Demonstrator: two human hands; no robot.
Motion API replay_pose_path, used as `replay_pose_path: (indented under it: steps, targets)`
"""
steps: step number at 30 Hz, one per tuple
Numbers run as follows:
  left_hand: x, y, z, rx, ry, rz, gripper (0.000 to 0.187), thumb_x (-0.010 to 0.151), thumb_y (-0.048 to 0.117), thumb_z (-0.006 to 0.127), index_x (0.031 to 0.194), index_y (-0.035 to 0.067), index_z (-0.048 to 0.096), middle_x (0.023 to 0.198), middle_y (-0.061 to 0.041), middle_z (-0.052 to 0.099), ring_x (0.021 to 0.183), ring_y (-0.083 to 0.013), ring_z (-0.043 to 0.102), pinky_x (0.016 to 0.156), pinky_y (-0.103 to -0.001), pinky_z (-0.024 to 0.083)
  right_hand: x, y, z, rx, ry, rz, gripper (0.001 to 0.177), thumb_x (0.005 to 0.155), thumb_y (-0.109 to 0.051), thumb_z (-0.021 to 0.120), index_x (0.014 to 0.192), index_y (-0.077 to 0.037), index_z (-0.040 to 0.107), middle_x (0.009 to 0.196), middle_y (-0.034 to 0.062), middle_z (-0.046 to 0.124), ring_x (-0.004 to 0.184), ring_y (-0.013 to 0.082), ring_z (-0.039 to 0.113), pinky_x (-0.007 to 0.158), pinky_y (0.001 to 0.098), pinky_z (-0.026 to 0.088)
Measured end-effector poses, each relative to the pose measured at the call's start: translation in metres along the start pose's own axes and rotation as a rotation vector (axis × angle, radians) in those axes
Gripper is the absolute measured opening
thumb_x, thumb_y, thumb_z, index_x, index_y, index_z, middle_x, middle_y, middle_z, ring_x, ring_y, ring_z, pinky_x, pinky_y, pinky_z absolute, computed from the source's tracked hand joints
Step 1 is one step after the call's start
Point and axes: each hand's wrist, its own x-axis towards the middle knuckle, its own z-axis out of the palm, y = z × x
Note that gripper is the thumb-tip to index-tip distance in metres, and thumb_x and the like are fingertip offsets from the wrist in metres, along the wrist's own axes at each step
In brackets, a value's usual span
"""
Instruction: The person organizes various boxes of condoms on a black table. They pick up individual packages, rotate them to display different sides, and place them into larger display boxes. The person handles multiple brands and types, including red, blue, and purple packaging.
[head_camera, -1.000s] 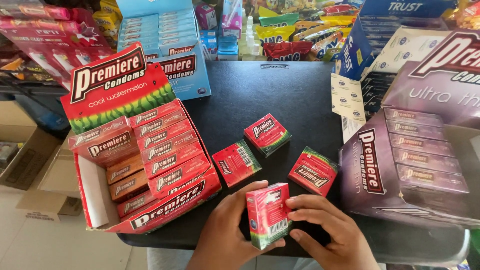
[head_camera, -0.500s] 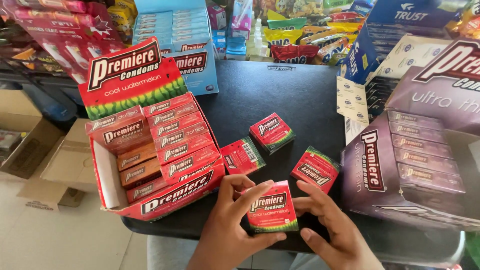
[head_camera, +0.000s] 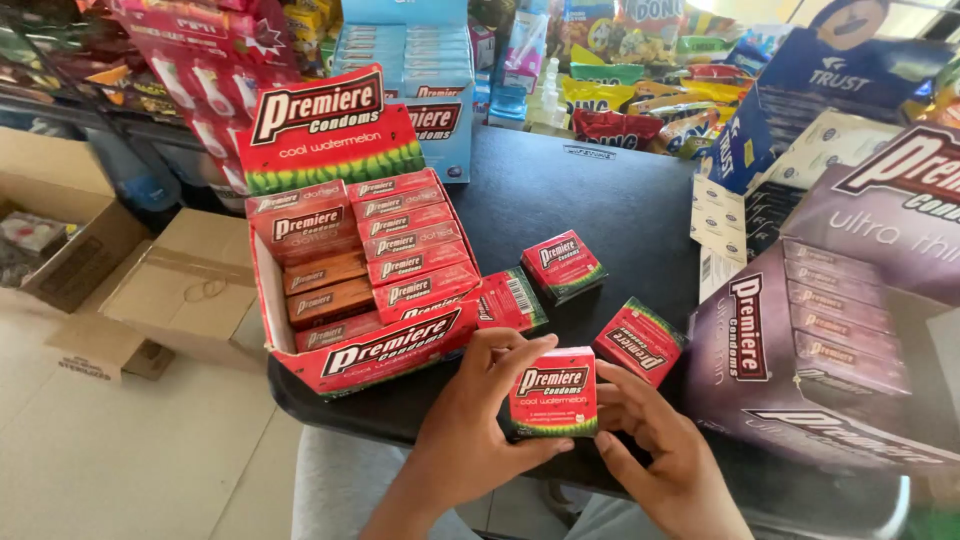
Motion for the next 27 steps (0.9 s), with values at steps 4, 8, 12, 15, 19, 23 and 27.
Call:
replay_pose_path:
  steps: [4, 8, 12, 15, 19, 23, 27]
  targets:
    - [-0.003, -0.002, 0.001, -0.002, 0.084, 0.088, 0.093, 0.068, 0.022, 0.094, 0.148, 0.012, 0.047, 0.141, -0.013, 0.05, 0.134, -0.0314, 0.055, 0.107, -0.04, 0.05, -0.002, 0.012, 0.002, 0.085, 0.014, -0.083, 0.072, 0.084, 0.013, 0.062, 0.151, -0.005, 0.041, 0.128, 0.0135, 0.068, 0.111, 0.0186, 0.07, 0.095, 0.033, 0.054]
    - [-0.004, -0.001, 0.001, -0.041, 0.075, 0.087, 0.089, 0.071, 0.019, 0.092, 0.146, 0.011, 0.047, 0.147, -0.013, 0.05, 0.138, -0.0319, 0.055, 0.11, -0.04, 0.05, 0.0, 0.014, 0.003, 0.073, 0.037, -0.186, 0.073, 0.084, 0.014, 0.063, 0.151, -0.003, 0.039, 0.128, 0.0139, 0.067, 0.111, 0.0195, 0.069, 0.095, 0.0334, 0.053]
    - [-0.006, 0.006, -0.004, -0.075, 0.128, 0.191, 0.087, 0.073, 0.015, 0.089, 0.15, 0.01, 0.046, 0.148, -0.013, 0.051, 0.139, -0.032, 0.056, 0.113, -0.04, 0.05, 0.004, 0.01, 0.003, 0.079, 0.011, -0.31, 0.072, 0.084, 0.017, 0.062, 0.15, -0.001, 0.039, 0.129, 0.0142, 0.063, 0.117, 0.0202, 0.065, 0.098, 0.034, 0.052]
    - [-0.015, 0.026, -0.018, -0.053, 0.122, 0.143, 0.09, 0.074, 0.014, 0.088, 0.152, 0.008, 0.042, 0.151, -0.015, 0.047, 0.14, -0.0346, 0.052, 0.11, -0.042, 0.048, 0.003, 0.001, -0.001, 0.083, -0.074, -0.347, 0.071, 0.084, 0.018, 0.063, 0.149, 0.001, 0.04, 0.131, 0.0148, 0.063, 0.111, 0.0225, 0.067, 0.098, 0.0346, 0.052]
    - [-0.027, 0.043, -0.042, 0.033, 0.157, 0.179, 0.087, 0.077, 0.015, 0.087, 0.152, 0.009, 0.043, 0.151, -0.014, 0.048, 0.137, -0.0344, 0.055, 0.108, -0.042, 0.05, 0.007, -0.034, 0.015, 0.079, -0.151, -0.415, 0.088, 0.081, 0.018, 0.067, 0.159, -0.002, 0.031, 0.136, 0.0147, 0.059, 0.115, 0.0224, 0.063, 0.1, 0.0339, 0.049]
    - [-0.034, 0.059, -0.072, 0.236, 0.229, 0.324, 0.084, 0.082, 0.011, 0.082, 0.155, 0.011, 0.041, 0.154, -0.012, 0.049, 0.137, -0.0321, 0.057, 0.108, -0.042, 0.052, 0.021, -0.076, 0.05, 0.009, -0.079, -0.387, 0.079, 0.08, 0.014, 0.063, 0.151, -0.001, 0.034, 0.137, 0.0137, 0.059, 0.129, 0.0205, 0.058, 0.107, 0.0342, 0.044]
    - [-0.027, 0.073, -0.11, 0.402, 0.39, 0.41, 0.078, 0.082, 0.012, 0.083, 0.15, 0.016, 0.045, 0.15, -0.01, 0.049, 0.137, -0.0342, 0.056, 0.111, -0.043, 0.05, 0.045, -0.108, 0.076, -0.112, 0.013, -0.639, 0.069, 0.089, 0.006, 0.07, 0.151, 0.002, 0.041, 0.135, 0.0132, 0.06, 0.125, 0.0175, 0.061, 0.106, 0.031, 0.049]
